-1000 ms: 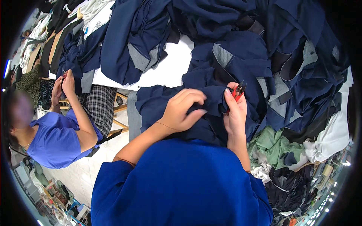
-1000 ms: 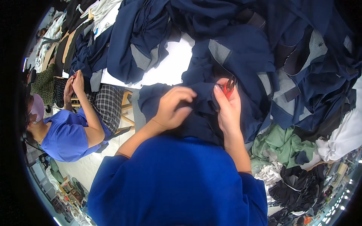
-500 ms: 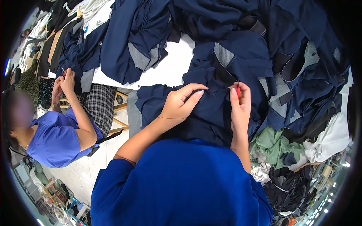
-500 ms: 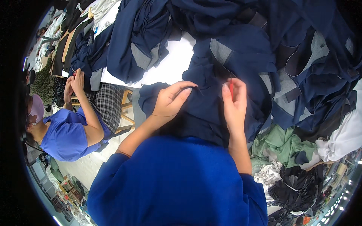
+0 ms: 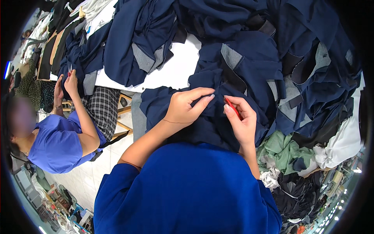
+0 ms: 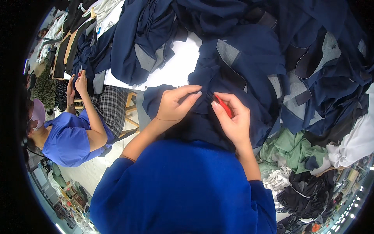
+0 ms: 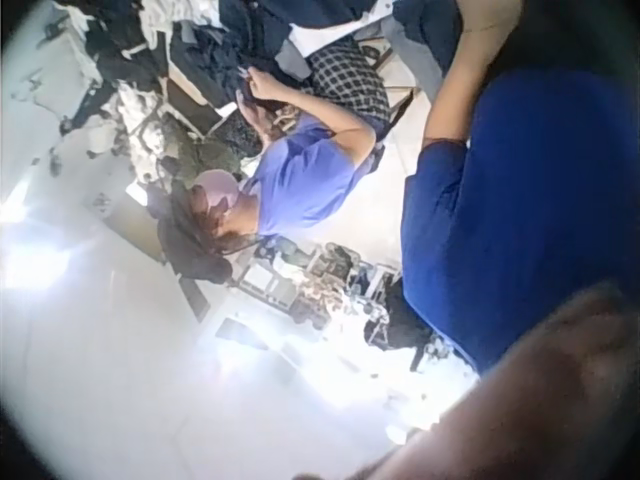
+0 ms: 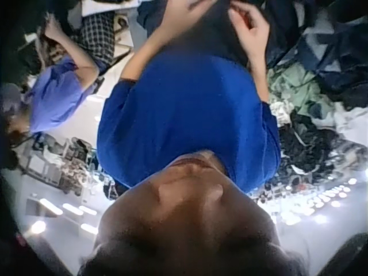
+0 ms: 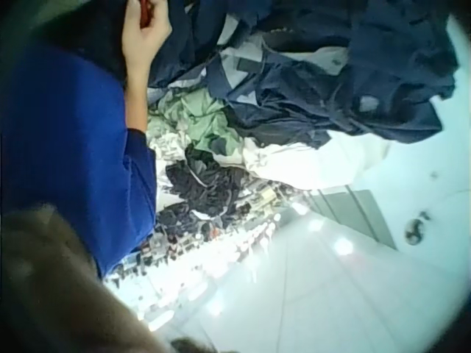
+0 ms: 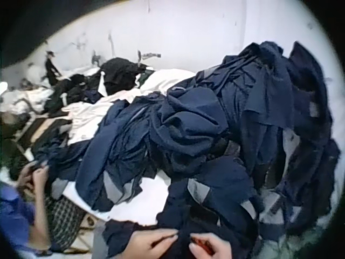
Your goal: Trimming excess threads from navy blue fabric garments using thread snips.
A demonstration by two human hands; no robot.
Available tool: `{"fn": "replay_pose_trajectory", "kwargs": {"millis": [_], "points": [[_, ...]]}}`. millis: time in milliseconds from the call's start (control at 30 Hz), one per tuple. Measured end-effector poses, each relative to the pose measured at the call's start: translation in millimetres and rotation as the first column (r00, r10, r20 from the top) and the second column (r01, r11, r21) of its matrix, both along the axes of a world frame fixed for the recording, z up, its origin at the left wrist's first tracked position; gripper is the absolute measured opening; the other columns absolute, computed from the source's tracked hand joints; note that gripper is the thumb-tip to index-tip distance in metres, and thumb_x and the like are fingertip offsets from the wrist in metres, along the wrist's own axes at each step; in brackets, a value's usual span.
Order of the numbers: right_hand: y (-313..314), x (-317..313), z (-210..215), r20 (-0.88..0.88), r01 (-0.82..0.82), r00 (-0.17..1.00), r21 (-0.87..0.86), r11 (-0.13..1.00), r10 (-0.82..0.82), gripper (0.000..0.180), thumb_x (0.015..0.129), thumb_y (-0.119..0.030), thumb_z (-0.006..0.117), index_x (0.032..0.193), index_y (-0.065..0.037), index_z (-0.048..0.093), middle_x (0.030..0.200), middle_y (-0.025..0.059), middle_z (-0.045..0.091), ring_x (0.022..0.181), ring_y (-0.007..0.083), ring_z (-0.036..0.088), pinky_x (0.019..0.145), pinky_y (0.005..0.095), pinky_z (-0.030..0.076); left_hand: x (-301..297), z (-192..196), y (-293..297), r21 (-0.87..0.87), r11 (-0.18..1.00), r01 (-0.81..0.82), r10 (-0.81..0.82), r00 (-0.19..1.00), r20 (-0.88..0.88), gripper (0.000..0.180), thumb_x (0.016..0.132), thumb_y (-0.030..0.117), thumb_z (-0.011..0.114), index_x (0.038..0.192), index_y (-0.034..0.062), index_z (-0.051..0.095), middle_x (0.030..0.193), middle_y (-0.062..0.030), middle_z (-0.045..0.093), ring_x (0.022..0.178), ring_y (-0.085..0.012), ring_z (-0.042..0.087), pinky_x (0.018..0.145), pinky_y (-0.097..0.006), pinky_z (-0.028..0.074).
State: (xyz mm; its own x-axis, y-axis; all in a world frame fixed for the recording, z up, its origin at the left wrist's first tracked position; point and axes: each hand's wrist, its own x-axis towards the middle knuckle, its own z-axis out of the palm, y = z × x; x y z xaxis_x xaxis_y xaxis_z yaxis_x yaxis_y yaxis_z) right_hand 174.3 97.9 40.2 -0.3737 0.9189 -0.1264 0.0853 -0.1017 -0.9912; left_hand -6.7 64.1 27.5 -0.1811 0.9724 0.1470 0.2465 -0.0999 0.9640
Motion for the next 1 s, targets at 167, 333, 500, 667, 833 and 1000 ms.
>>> {"fn": "replay_pose_trajectory", "kwargs": {"millis": [167, 333, 500, 667, 833, 1000], "points": [[2.0, -4.1, 1.6, -0.032, 0.001, 0.999, -0.001, 1.0, -0.001, 0.022, 0.084, -0.004, 0.065, 0.104, 0.003, 0.062, 0.091, 0.005, 0.065, 0.082, 0.0064, 0.057, 0.075, 0.0191, 0.045, -1.9, -4.3, 0.0, 0.153, 0.987, 0.04, -0.01, 0.982, -0.189, 0.017, 0.077, 0.007, 0.066, 0.093, 0.0059, 0.069, 0.085, -0.01, 0.069, 0.07, -0.0235, 0.066, 0.063, -0.029, 0.051], [3.5, -5.9, 1.4, 0.005, 0.006, 1.0, 0.051, 0.999, -0.006, 0.021, 0.083, -0.004, 0.066, 0.103, 0.003, 0.062, 0.089, 0.0047, 0.065, 0.079, 0.0063, 0.058, 0.073, 0.0186, 0.046, -3.4, 1.0, 1.5, 0.158, 0.983, 0.091, -0.045, 0.962, -0.27, 0.017, 0.077, 0.004, 0.065, 0.094, 0.0031, 0.068, 0.085, -0.0118, 0.068, 0.071, -0.0241, 0.066, 0.063, -0.029, 0.051], [3.7, -5.4, 0.3, 0.008, 0.047, 0.999, 0.078, 0.996, -0.047, 0.02, 0.083, -0.003, 0.065, 0.101, 0.003, 0.062, 0.09, 0.0052, 0.065, 0.081, 0.0062, 0.057, 0.074, 0.0183, 0.045, -3.2, 3.4, 0.4, 0.144, 0.986, 0.089, -0.056, 0.973, -0.222, 0.014, 0.079, 0.009, 0.065, 0.092, 0.0044, 0.068, 0.086, -0.0114, 0.068, 0.073, -0.0228, 0.066, 0.062, -0.029, 0.05], [9.1, -2.8, 7.8, -0.176, -0.035, 0.984, -0.068, 0.997, 0.022, 0.028, 0.087, -0.007, 0.06, 0.113, 0.002, 0.055, 0.089, 0.0012, 0.059, 0.079, 0.0037, 0.051, 0.073, 0.0167, 0.04, -8.7, 6.0, -0.9, -0.068, 0.94, 0.334, -0.308, 0.919, 0.247, 0.023, 0.091, 0.019, 0.056, 0.092, -0.0035, 0.064, 0.077, -0.0081, 0.063, 0.071, -0.013, 0.057, 0.067, -0.023, 0.044], [9.3, -5.2, 13.7, -0.179, -0.197, 0.969, -0.133, 0.971, 0.172, 0.031, 0.085, -0.007, 0.061, 0.114, 0.002, 0.055, 0.102, 0.0053, 0.061, 0.088, 0.0068, 0.054, 0.08, 0.0196, 0.041, -13.4, 10.7, -3.6, -0.156, 0.899, 0.409, -0.287, 0.82, 0.496, 0.028, 0.094, 0.021, 0.053, 0.092, -0.0045, 0.064, 0.075, 0.0019, 0.059, 0.07, -0.0043, 0.048, 0.068, -0.02, 0.041], [6.2, -4.6, 15.4, -0.168, -0.149, 0.978, -0.133, 0.98, 0.126, 0.028, 0.082, -0.003, 0.063, 0.109, 0.003, 0.057, 0.107, 0.0083, 0.061, 0.097, 0.0098, 0.055, 0.087, 0.0227, 0.041, -15.1, 26.9, -3.6, -0.216, 0.872, 0.439, -0.181, 0.7, 0.691, 0.028, 0.094, 0.021, 0.053, 0.095, -0.0038, 0.066, 0.08, 0.0061, 0.059, 0.074, 0.0003, 0.046, 0.068, -0.017, 0.039]]}}
